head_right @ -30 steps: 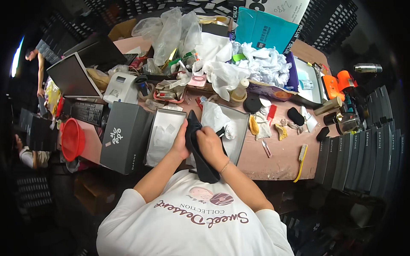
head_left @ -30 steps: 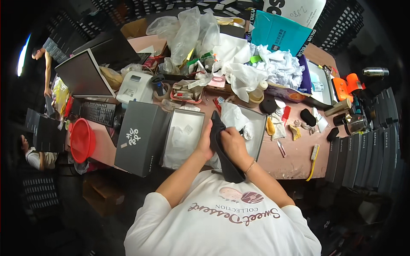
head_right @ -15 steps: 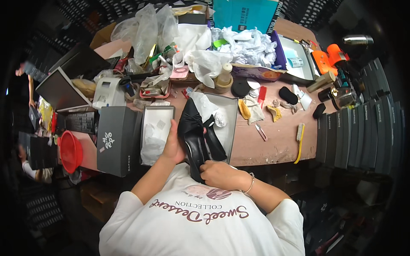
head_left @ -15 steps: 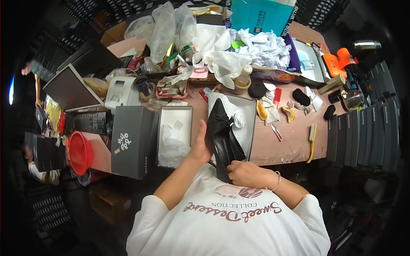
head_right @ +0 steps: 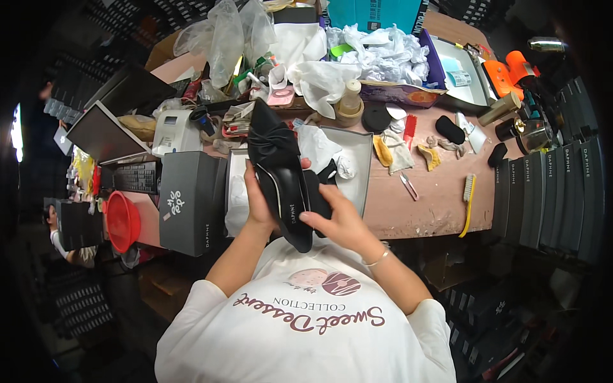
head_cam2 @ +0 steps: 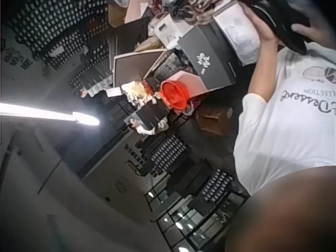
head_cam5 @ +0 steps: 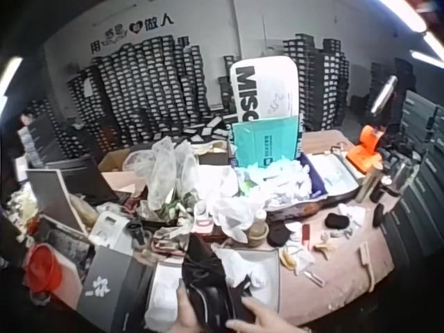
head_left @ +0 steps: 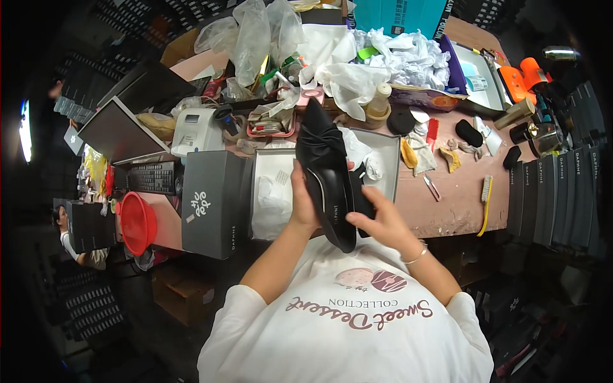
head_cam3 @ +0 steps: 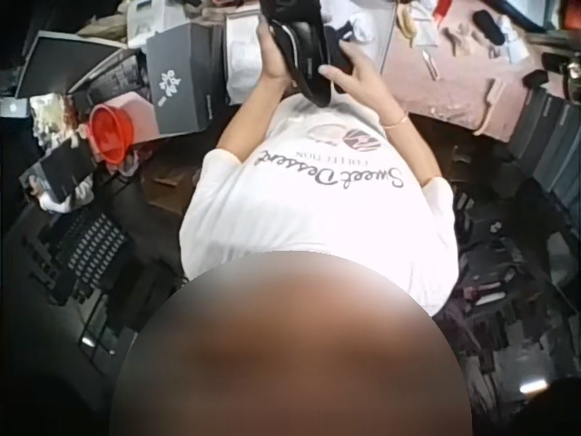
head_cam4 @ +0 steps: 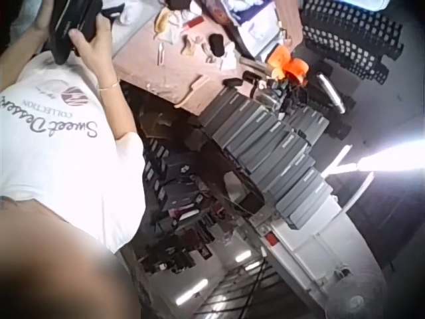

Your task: The recorder is wrapping shoes in protective paper, placing them into shoe boxes, and using a heat gun to seal or adjust labels on the boxes.

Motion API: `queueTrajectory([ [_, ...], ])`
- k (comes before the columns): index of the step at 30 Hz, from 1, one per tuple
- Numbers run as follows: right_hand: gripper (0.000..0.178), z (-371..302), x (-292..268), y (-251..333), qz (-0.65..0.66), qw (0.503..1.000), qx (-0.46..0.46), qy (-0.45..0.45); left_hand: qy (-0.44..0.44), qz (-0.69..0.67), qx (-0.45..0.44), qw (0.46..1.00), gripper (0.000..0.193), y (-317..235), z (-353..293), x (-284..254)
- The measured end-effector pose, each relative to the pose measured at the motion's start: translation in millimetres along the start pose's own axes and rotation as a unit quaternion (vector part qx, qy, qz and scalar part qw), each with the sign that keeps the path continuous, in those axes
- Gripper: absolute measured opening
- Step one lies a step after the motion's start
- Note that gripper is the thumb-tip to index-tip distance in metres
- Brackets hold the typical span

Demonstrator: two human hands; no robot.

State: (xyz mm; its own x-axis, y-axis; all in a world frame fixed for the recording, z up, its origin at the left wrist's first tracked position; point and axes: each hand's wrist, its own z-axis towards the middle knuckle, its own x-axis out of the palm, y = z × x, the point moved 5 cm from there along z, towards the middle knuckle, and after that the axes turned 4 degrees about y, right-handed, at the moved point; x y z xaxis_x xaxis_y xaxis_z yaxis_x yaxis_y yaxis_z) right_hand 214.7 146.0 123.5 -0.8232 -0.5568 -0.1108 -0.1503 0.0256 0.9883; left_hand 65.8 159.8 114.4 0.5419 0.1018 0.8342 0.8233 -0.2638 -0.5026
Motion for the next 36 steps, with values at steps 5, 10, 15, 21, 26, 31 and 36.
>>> queueTrajectory([
  [5,0.043,14,19,-34,0.177,0.976,0.125,0.013,-0.103,0.220,0.067,0.968,0.063,0,-12,-48],
  [10,0.042,23,19,-40,0.013,0.997,-0.003,-0.081,-0.206,0.251,0.070,0.943,0.051,14,-55,-79],
  [15,0.036,36,22,-2,-0.102,0.986,-0.121,-0.057,-0.070,-0.142,-0.247,0.956,0.052,36,-67,-63],
  [21,0.059,20,41,27,-0.227,0.903,-0.350,0.108,-0.023,-0.293,-0.293,0.910,0.048,66,-73,-74],
  [26,0.056,27,34,36,-0.264,0.910,-0.306,0.093,0.099,-0.324,-0.272,0.901,0.055,91,-36,-95],
  [31,0.040,35,-21,-17,-0.187,0.973,-0.105,-0.088,0.072,-0.248,-0.173,0.950,0.060,62,-22,-112],
  [36,0.036,17,-16,-37,-0.258,0.963,-0.063,-0.047,-0.157,-0.424,-0.075,0.889,0.048,46,-22,-142],
])
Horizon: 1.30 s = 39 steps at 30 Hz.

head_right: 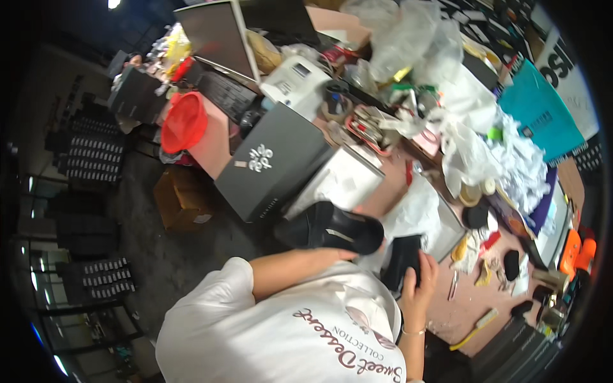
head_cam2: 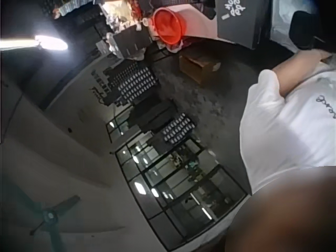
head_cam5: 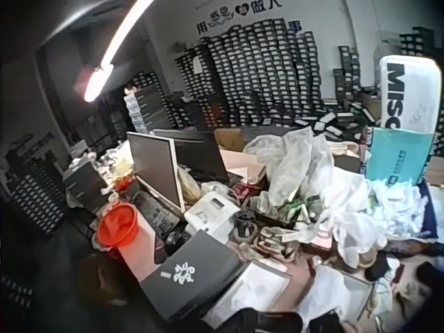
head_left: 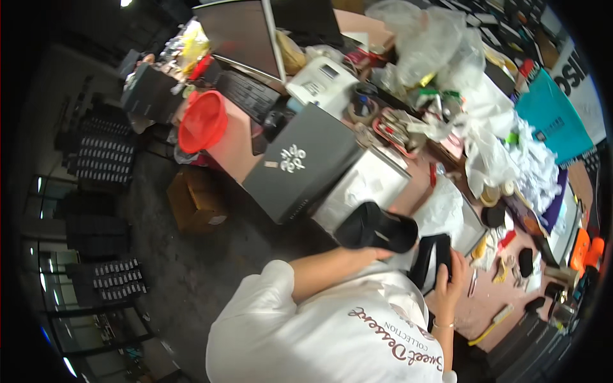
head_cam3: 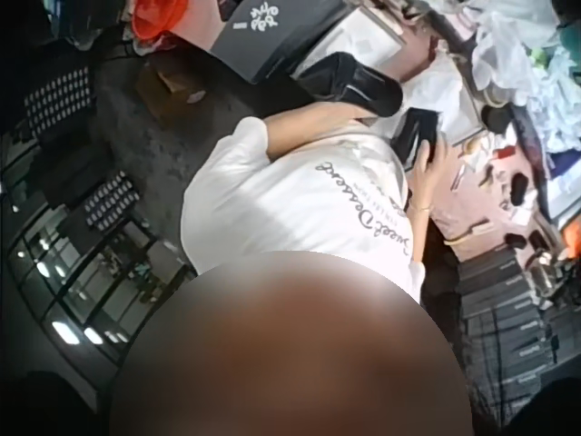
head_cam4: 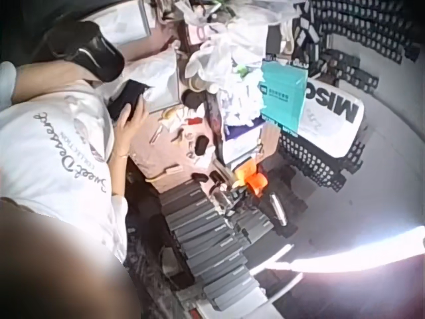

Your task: The recorder is wrapping shoes in protective paper, placing them into shoe boxes, and using a heat gun to seal or adjust labels on the boxes.

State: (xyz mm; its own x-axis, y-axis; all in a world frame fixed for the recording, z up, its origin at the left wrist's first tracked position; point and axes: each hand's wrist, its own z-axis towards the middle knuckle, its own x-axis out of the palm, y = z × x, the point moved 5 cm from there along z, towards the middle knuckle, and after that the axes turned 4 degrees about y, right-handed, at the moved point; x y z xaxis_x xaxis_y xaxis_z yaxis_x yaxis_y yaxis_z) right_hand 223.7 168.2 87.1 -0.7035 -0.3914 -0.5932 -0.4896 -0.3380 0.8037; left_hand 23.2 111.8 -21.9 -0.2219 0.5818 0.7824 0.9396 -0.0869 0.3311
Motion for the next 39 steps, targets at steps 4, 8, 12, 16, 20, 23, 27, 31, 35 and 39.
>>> queueTrajectory([
  [4,0.036,8,7,2,-0.004,1.000,0.023,0.008,0.022,-0.103,-0.015,0.994,0.040,-4,20,-9],
  [8,0.036,24,-4,20,-0.032,0.997,-0.069,-0.009,-0.012,0.018,0.009,1.000,0.036,-3,22,1],
  [12,0.035,38,24,51,-0.166,0.945,-0.275,0.057,-0.020,0.073,0.045,0.996,0.035,1,25,-27],
  [16,0.025,46,63,51,-0.276,0.921,-0.215,0.172,0.119,0.688,0.307,0.646,0.022,9,-9,50],
  [20,0.023,34,58,24,0.114,0.923,-0.077,0.358,0.138,0.746,0.277,0.590,0.026,0,-30,79],
  [23,0.026,-1,21,21,0.157,0.921,-0.097,0.344,0.133,0.601,0.215,0.758,0.034,-34,-19,61],
  [27,0.034,23,11,70,-0.071,0.978,-0.191,0.034,0.101,0.653,0.163,0.732,0.025,10,-8,78],
  [31,0.032,5,34,41,-0.043,0.987,-0.096,0.118,0.051,0.599,0.048,0.798,0.042,3,27,39],
  [35,0.028,-44,-29,-29,-0.030,0.999,0.013,0.029,0.070,0.231,0.015,0.970,0.059,-32,32,28],
  [39,0.054,-31,-74,-108,-0.256,0.947,0.099,-0.165,0.089,0.059,-0.161,0.981,0.045,1,29,2],
])
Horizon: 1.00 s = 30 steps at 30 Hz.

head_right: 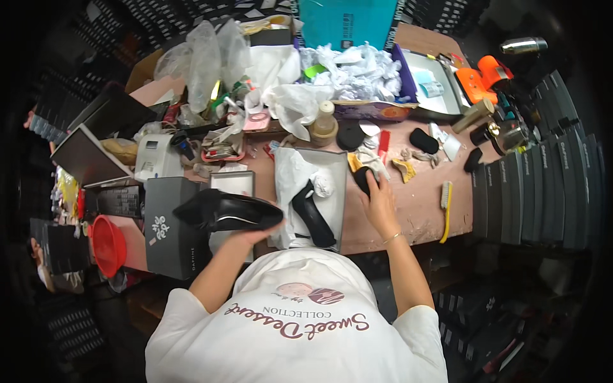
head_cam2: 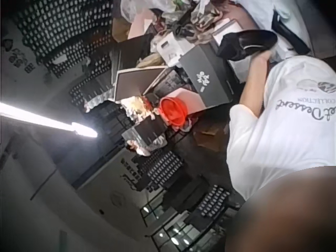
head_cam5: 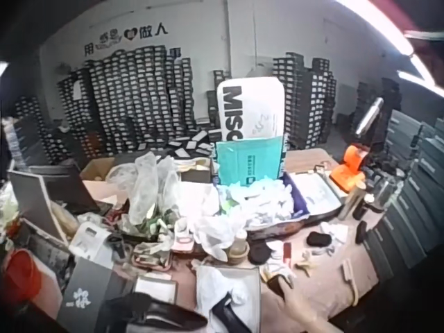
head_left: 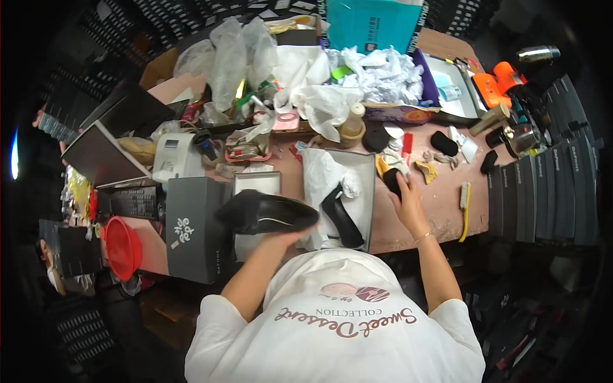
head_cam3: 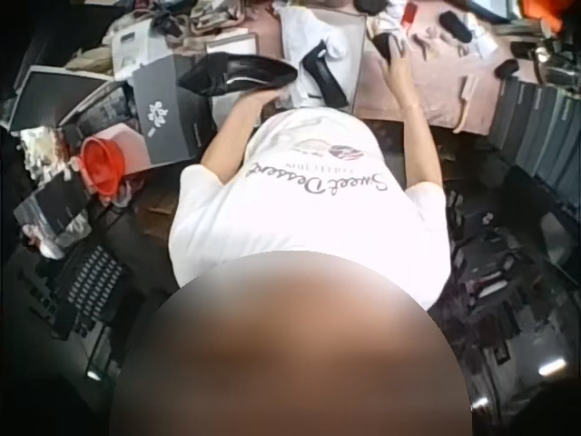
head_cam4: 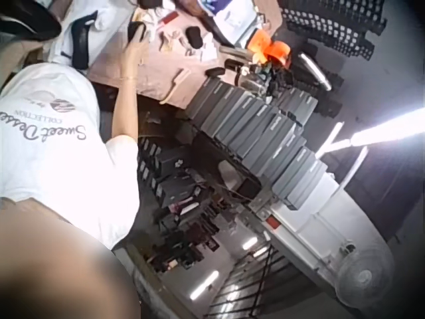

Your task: The recorder is wrapping shoes in protective paper, placing them into shoe boxes, and using a heat gun to seal or adjust labels on the boxes.

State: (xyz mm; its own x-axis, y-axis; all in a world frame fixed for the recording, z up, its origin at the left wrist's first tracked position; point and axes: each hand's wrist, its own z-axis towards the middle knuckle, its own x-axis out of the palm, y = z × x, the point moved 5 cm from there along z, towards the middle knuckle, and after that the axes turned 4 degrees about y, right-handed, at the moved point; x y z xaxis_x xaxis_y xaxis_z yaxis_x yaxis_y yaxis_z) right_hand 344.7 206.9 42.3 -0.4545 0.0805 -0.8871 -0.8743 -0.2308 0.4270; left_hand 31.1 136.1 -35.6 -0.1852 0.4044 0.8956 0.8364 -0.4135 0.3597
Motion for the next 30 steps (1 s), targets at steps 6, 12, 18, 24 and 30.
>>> queueTrajectory([
  [6,0.091,11,-10,184,0.248,0.899,-0.282,0.223,-0.224,0.062,-0.023,0.972,0.043,62,1,-6],
  [12,0.081,-2,30,175,0.382,0.878,-0.124,0.260,-0.314,0.492,0.141,0.800,0.045,29,-69,11],
  [18,0.069,-2,59,147,0.403,0.760,-0.098,0.500,-0.169,0.356,0.179,0.901,0.077,37,-20,43],
  [24,0.059,29,119,55,-0.040,0.951,-0.171,0.253,-0.193,0.257,0.159,0.934,0.093,38,-7,50],
  [30,0.053,42,103,61,0.191,0.936,-0.043,0.294,-0.208,0.337,0.142,0.907,0.094,28,-12,40],
])
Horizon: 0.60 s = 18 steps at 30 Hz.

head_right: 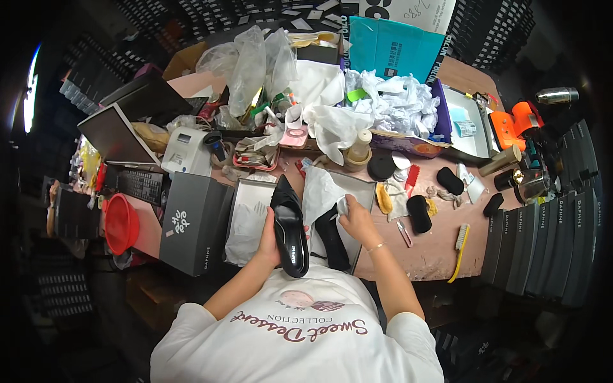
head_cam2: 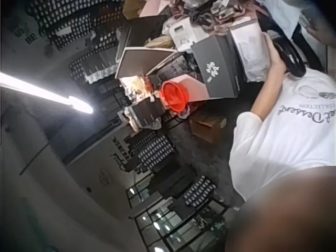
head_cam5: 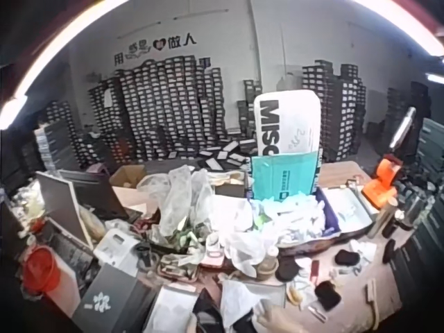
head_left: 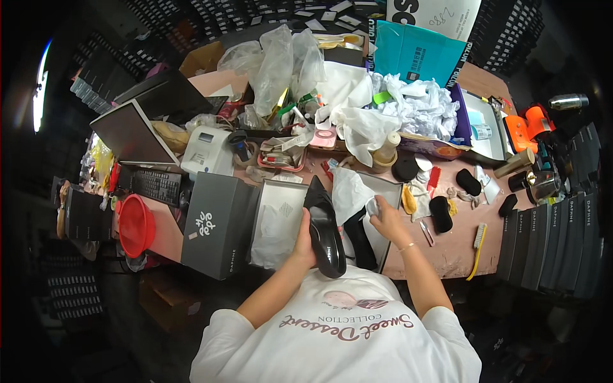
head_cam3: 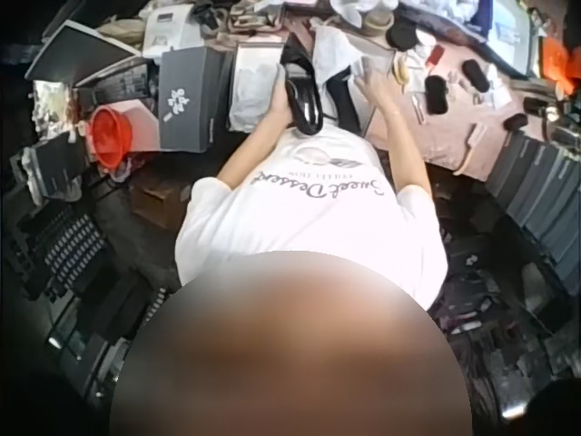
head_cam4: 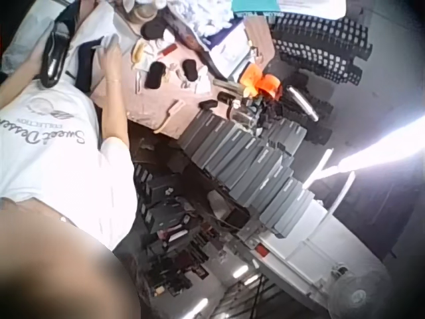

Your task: The recorder is wrapping shoes in protective paper, placing them into shoe boxes, and using a heat gun to seal or adjust labels on the boxes.

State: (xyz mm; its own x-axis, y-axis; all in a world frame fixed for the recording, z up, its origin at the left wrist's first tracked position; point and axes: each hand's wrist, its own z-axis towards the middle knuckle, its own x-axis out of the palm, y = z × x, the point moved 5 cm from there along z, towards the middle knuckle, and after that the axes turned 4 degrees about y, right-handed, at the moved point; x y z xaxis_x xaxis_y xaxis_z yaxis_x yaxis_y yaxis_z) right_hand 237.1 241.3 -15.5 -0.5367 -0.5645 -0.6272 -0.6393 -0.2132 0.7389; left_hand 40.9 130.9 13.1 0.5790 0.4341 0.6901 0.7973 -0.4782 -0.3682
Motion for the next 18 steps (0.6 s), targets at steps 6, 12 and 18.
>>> queueTrajectory([
  [6,0.037,-32,6,87,0.429,0.879,0.020,0.207,0.088,0.015,-0.032,0.995,0.069,20,-4,30],
  [12,0.038,-50,-12,132,0.061,0.976,-0.203,-0.050,0.036,0.028,0.039,0.998,0.055,18,2,13],
  [18,0.039,-19,6,130,-0.053,0.990,-0.094,-0.094,0.028,0.130,0.128,0.983,0.056,15,0,23],
])
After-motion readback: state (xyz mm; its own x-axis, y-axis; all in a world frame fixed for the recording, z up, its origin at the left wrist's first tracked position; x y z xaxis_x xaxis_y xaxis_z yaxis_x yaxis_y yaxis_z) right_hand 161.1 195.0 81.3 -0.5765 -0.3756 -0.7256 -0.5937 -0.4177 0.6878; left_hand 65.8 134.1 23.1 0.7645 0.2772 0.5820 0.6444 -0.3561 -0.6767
